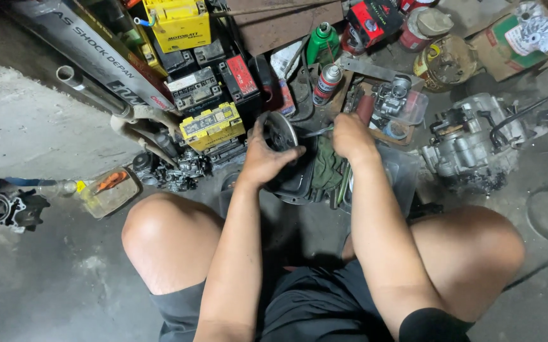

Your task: Cleaning and inspecting a motorcycle pulley shaft using a rag and a small hand tool.

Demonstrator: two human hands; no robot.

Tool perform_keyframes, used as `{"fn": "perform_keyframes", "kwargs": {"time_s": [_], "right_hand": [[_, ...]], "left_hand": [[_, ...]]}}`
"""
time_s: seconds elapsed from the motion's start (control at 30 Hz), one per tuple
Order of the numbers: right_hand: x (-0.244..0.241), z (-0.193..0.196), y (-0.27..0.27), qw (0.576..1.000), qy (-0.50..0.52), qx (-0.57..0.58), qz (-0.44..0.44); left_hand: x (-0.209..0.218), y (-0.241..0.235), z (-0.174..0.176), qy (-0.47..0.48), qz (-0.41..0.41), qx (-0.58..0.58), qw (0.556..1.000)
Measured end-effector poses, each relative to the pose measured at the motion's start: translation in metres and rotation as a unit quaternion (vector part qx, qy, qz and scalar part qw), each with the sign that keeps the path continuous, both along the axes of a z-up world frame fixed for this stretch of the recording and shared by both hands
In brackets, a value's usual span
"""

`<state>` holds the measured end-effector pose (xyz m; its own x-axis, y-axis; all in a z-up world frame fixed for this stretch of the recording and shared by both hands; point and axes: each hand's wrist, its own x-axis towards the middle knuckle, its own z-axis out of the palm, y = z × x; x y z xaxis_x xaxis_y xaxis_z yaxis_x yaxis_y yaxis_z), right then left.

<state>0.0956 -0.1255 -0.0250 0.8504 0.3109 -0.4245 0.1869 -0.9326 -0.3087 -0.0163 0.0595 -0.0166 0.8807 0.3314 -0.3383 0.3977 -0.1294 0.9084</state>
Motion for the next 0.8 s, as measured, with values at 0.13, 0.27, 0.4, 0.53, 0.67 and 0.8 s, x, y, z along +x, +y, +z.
{"fn": "perform_keyframes", "kwargs": {"time_s": [0.13, 0.27, 0.4, 0.53, 0.67, 0.8], "right_hand": [[0.004, -0.025, -0.003, 0.999, 0.018, 0.034, -0.033], [0.003, -0.020, -0.003, 1.000, 0.018, 0.004, -0.019], [0.003, -0.040, -0.004, 0.999, 0.024, 0.020, -0.017], [-0.006, 0.004, -0.007, 0.999, 0.042, -0.013, -0.004], [-0.024, 0.069, -0.012, 0.996, 0.065, -0.019, -0.065], [-0.035, 0.081, -0.030, 0.991, 0.034, 0.023, -0.124]], "left_hand": [[0.000, -0.004, -0.006, 0.030, -0.015, 0.004, 0.999], [0.000, -0.006, 0.000, 0.021, -0.029, 0.009, 0.999], [-0.002, -0.009, 0.011, 0.000, -0.056, 0.021, 0.998], [-0.004, -0.009, 0.031, -0.004, -0.071, 0.024, 0.997], [-0.009, -0.009, 0.039, 0.065, -0.107, 0.091, 0.988], [-0.012, -0.007, 0.052, 0.123, -0.135, 0.157, 0.970]]}}
